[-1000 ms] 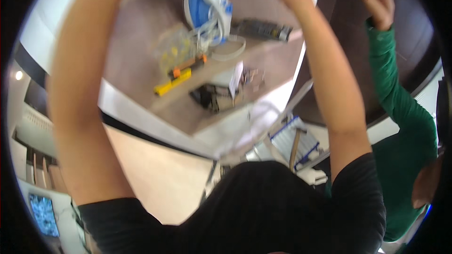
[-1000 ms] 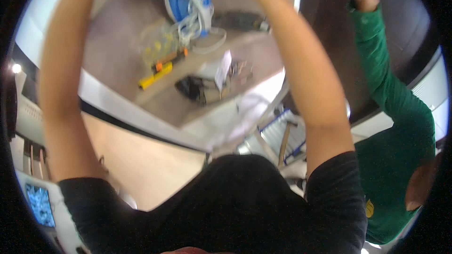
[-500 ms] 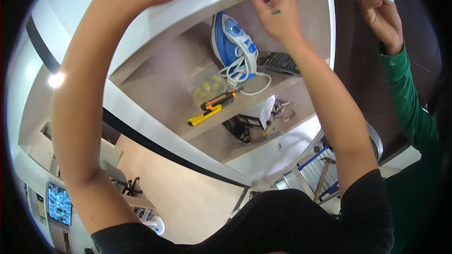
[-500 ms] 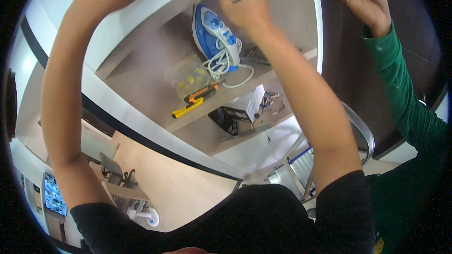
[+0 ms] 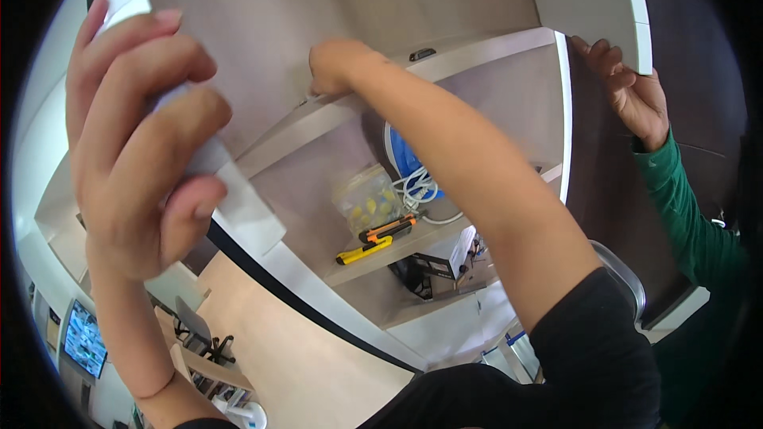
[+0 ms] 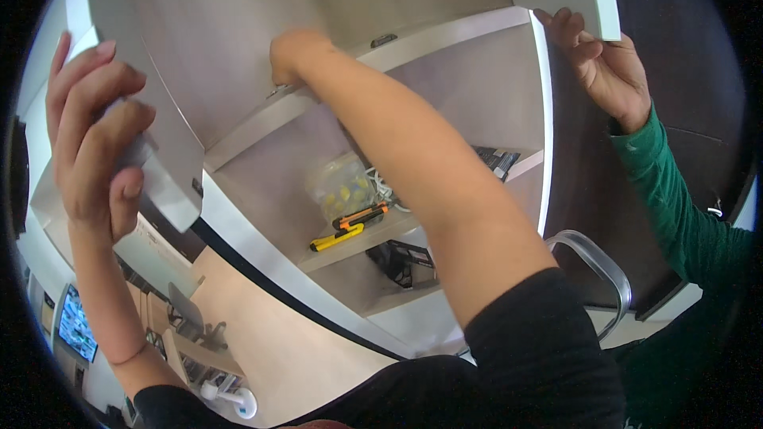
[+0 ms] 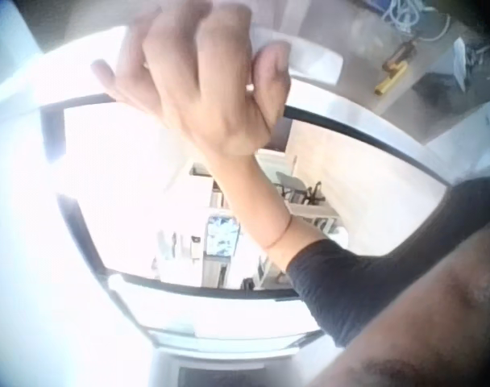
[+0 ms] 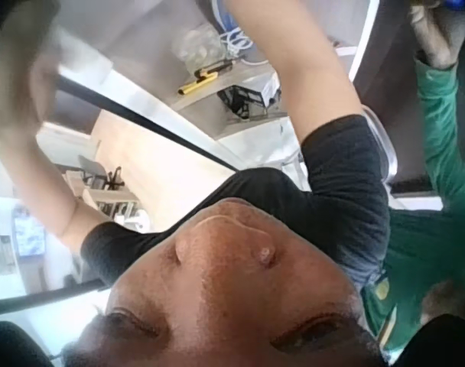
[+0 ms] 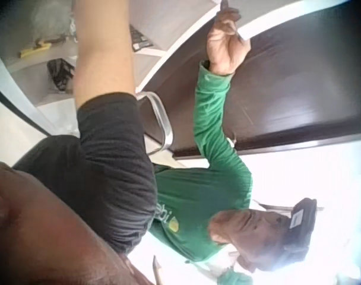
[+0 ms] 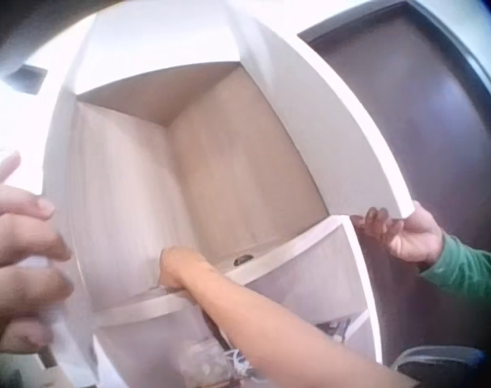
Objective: The person installs a white plastic component onto a cabinet edge by hand while being assisted by another person who holds a hammer and uses a pencil to mark the position. The person then uses a utility knife to trim the plastic piece and applies a strip of white tape.
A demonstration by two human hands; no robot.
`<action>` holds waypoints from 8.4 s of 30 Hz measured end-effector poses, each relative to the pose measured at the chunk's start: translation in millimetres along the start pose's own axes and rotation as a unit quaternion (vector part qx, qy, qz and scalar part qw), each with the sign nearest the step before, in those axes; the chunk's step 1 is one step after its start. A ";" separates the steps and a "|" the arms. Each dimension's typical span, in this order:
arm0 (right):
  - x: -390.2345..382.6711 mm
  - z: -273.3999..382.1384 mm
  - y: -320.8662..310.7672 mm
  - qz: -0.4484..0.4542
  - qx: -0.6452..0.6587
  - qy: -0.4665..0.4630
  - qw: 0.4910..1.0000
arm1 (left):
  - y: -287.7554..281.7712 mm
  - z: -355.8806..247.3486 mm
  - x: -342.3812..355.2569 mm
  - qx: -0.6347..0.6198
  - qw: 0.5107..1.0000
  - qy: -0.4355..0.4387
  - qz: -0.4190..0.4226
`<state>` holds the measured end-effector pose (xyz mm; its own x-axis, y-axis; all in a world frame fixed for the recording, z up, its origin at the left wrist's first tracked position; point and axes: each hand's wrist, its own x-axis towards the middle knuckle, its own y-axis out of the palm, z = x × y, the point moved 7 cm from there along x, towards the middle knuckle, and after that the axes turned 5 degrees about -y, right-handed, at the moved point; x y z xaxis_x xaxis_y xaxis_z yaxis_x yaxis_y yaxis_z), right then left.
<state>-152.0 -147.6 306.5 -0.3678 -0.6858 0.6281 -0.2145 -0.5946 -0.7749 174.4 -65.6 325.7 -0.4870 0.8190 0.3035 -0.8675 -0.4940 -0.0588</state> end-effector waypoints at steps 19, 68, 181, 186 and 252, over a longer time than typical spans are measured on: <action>69.4 -6.6 54.5 0.009 -0.086 -0.127 0.988 | -7.7 1.7 -33.6 -0.022 0.999 -0.045 -0.020; -310.9 -98.8 -260.5 -0.442 0.430 0.051 0.785 | 143.5 -60.2 179.3 -0.418 0.824 -0.246 -0.292; -327.4 -129.7 -264.0 -0.367 0.417 0.080 0.828 | 131.8 -77.6 279.5 -0.840 0.403 -0.261 -0.254; -339.0 -113.3 -269.3 -0.369 0.412 0.033 0.832 | 116.6 -77.9 269.3 -0.836 0.409 -0.246 -0.270; -375.5 -89.5 -285.1 -0.475 0.070 -0.048 0.876 | 82.8 -100.0 261.0 -0.404 0.620 -0.226 -0.633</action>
<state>-33.8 316.9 285.2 -0.0043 0.1176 0.9931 -0.2661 -0.9574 0.1122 -34.7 136.5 305.0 0.5574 0.1458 0.8174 -0.3818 0.9192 0.0964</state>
